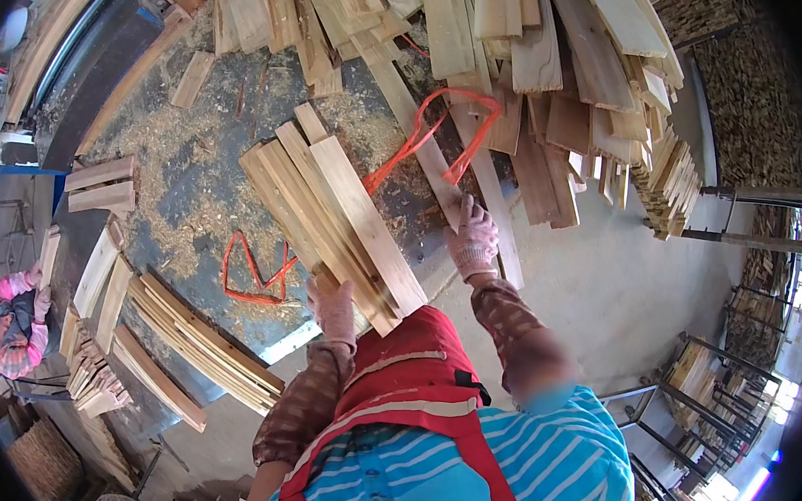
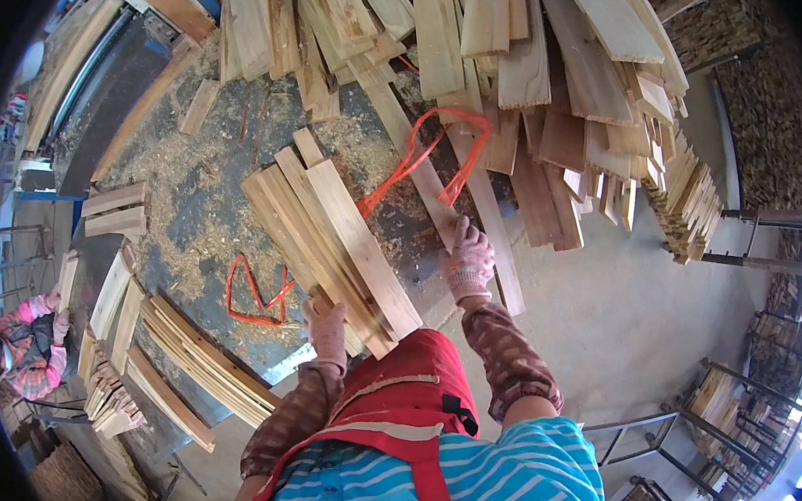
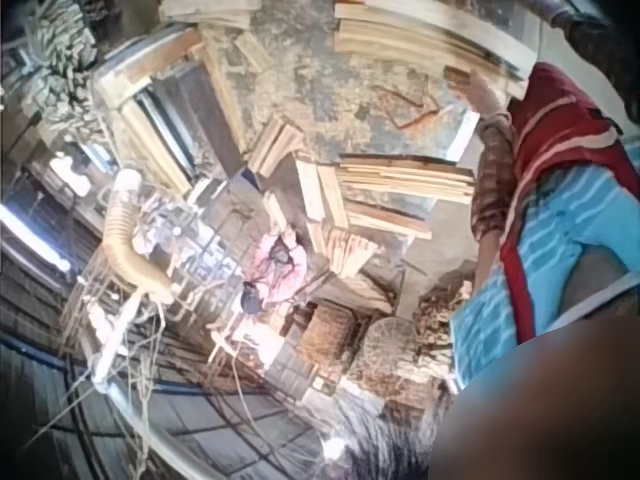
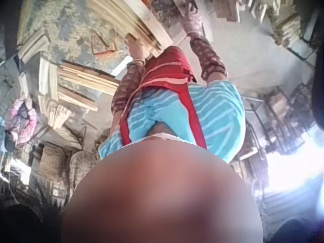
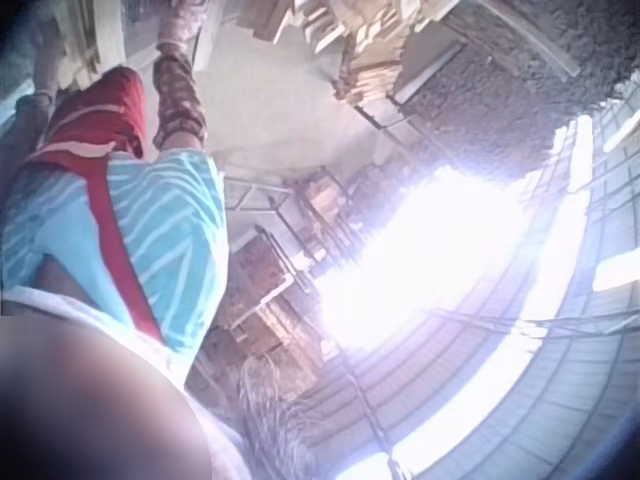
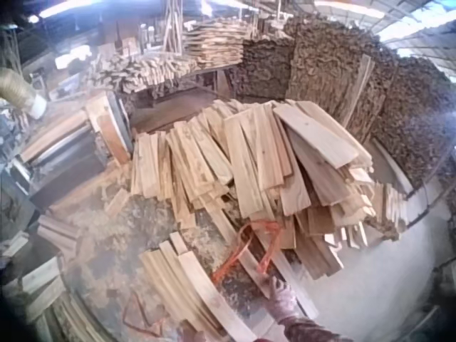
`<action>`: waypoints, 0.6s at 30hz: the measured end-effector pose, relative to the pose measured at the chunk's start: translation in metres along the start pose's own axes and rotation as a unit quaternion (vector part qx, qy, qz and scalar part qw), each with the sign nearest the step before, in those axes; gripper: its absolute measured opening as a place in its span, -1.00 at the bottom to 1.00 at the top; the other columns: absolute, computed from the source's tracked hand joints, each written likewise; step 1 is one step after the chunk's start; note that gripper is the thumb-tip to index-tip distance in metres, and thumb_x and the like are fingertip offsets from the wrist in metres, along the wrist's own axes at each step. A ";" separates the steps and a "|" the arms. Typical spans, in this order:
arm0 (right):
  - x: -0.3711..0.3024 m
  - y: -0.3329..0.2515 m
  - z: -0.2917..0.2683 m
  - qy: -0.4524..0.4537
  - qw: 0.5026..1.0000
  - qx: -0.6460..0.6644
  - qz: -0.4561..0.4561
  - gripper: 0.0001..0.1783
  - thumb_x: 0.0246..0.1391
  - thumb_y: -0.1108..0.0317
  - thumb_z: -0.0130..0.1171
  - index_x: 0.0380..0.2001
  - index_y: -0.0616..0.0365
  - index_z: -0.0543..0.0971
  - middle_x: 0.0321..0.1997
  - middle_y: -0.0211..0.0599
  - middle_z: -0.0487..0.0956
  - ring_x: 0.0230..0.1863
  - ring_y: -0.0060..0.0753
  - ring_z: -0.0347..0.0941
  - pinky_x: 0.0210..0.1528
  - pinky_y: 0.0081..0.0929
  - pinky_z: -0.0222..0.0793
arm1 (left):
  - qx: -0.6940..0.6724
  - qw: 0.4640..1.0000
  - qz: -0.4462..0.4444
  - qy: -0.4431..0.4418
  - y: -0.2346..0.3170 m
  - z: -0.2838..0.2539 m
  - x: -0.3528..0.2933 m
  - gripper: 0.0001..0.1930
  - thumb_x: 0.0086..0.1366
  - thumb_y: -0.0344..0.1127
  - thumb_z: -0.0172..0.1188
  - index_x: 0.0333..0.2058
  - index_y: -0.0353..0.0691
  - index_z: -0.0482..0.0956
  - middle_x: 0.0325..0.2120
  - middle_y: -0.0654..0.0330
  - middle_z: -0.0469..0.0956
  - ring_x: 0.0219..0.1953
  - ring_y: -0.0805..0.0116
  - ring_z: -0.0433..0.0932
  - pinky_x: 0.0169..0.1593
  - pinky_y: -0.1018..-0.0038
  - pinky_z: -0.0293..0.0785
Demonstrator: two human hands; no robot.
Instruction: The person picks up stacks of thin wooden planks from a workbench and carries them to a metal rack. They place the planks onto the rack, aligning them with other pieces. The person repeats this process, moving from the bench to the rack multiple times to organize the wood.
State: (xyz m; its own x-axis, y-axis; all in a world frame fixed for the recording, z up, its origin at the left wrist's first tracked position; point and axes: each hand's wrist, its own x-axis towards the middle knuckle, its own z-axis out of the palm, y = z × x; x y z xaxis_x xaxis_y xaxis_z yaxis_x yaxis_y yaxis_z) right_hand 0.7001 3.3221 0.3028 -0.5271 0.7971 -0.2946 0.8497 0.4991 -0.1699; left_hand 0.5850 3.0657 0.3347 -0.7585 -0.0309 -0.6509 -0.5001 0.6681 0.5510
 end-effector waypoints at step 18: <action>-0.195 0.076 -0.081 -0.196 0.959 0.041 0.199 -0.35 -0.13 0.32 0.24 0.12 0.04 0.37 -0.04 0.01 0.57 0.04 0.06 0.54 -0.01 -0.01 0.49 | 0.182 0.906 0.320 -0.208 0.162 0.104 0.100 -0.05 0.21 0.08 0.30 0.42 -0.23 0.04 0.43 -0.10 0.06 0.46 0.03 0.04 0.46 0.29 -0.02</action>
State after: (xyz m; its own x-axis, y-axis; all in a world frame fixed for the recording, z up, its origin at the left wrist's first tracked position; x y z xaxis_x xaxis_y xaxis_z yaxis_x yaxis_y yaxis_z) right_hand 0.8669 3.2317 0.4233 -0.1306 0.7215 -0.6800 0.9892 0.1411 -0.0403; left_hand 0.4714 3.2482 0.3052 -0.5842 0.6815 -0.4407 0.2148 0.6535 0.7258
